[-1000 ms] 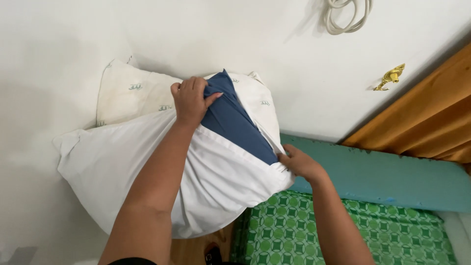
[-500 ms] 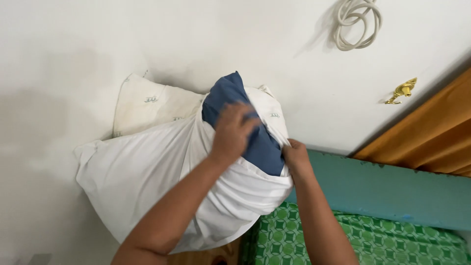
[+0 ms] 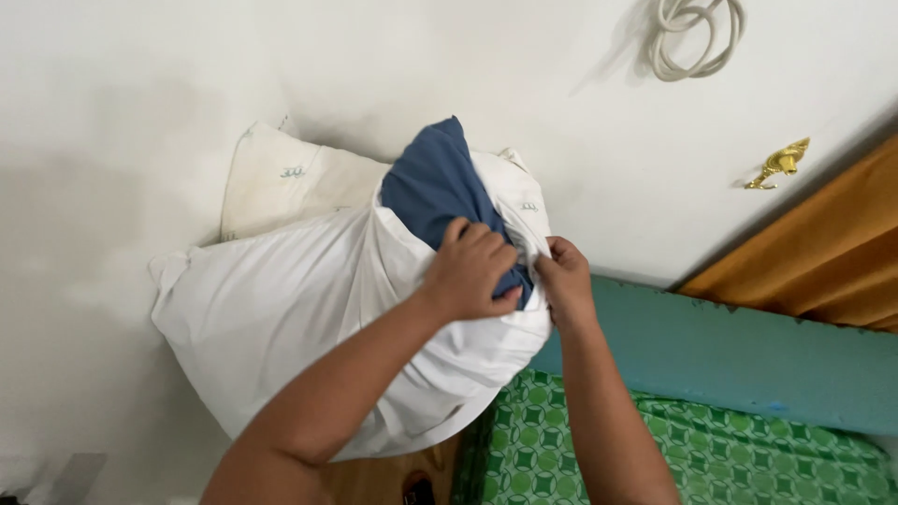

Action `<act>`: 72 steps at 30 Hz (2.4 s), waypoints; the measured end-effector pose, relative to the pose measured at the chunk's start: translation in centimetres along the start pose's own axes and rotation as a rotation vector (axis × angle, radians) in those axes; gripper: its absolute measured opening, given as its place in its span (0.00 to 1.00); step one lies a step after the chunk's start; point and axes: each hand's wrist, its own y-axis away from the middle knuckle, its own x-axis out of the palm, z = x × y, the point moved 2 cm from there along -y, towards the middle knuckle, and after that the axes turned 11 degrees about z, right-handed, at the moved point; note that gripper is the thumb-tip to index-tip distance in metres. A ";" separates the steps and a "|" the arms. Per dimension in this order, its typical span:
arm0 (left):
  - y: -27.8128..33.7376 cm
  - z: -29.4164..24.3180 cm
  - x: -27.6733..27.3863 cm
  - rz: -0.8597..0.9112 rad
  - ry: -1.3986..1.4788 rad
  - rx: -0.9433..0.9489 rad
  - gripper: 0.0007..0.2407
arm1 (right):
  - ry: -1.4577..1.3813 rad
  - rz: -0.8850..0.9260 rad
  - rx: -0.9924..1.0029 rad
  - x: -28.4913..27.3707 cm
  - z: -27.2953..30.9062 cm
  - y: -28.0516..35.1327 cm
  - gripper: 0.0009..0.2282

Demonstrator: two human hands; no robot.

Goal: The person puts a blue pillowcase on a pillow, folds a white sheet, and places it on a chair. They then pick up a broom and dustpan, place them against a wall, and finally put a fitted sheet on a mattress.

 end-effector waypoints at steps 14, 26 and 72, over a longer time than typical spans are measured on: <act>-0.8 7.0 -3.7 -0.009 -0.091 -0.153 0.18 | 0.861 0.200 0.349 -7.2 -3.4 2.5 0.14; -2.7 7.7 -2.5 -0.251 -0.092 -0.371 0.15 | 0.953 0.088 -0.627 7.4 -1.1 9.7 0.26; 6.6 0.8 0.6 -0.071 -0.202 -0.046 0.16 | 0.016 0.197 0.187 3.3 -2.1 -2.1 0.33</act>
